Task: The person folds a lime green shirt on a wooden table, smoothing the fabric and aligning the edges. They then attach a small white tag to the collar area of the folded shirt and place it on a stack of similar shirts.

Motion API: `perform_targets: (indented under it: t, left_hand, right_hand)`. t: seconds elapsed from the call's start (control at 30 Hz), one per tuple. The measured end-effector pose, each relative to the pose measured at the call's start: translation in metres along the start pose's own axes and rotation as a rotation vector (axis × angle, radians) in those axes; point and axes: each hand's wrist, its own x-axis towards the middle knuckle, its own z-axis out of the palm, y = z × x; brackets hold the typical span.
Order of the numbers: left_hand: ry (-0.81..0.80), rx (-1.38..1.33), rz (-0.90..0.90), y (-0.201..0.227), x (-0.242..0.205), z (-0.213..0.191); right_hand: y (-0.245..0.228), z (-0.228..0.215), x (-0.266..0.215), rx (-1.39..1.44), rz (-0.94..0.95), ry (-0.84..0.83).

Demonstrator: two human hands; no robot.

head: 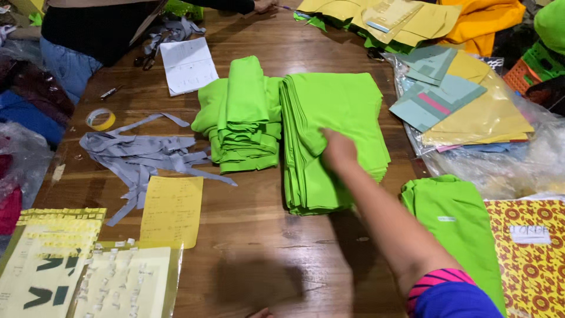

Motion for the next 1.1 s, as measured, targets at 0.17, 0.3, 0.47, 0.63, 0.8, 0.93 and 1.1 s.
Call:
perform_targets:
  t: [0.17, 0.3, 0.47, 0.63, 0.8, 0.93, 1.1]
  left_hand:
    - [-0.032, 0.162, -0.014, 0.003, 0.007, 0.000]
    - [-0.097, 0.342, 0.513, 0.023, -0.117, 0.206]
    - [-0.452, 0.155, 0.460, 0.060, -0.085, 0.334]
    - [-0.703, 0.101, 0.382, 0.070, -0.072, 0.388]
    - [-0.377, -0.009, 0.554, 0.068, -0.053, 0.405]
    - [-0.466, 0.281, 0.704, 0.072, -0.074, 0.434]
    - [-0.901, 0.621, 0.894, 0.043, -0.224, 0.480]
  right_hand:
    - [-0.005, -0.114, -0.001, 0.210, 0.275, -0.223]
    - [-0.008, -0.146, -0.047, -0.030, 0.013, -0.066]
    - [-0.021, -0.149, -0.187, -0.057, -0.286, -0.161]
    - [-0.025, -0.128, -0.322, 0.163, -0.726, -0.403]
    - [0.005, -0.097, -0.398, 0.347, -0.785, -0.674]
    - [-0.025, -0.168, -0.404, 0.507, -0.698, -0.713]
    - [-0.019, -0.188, -0.421, 0.300, -0.681, -0.574]
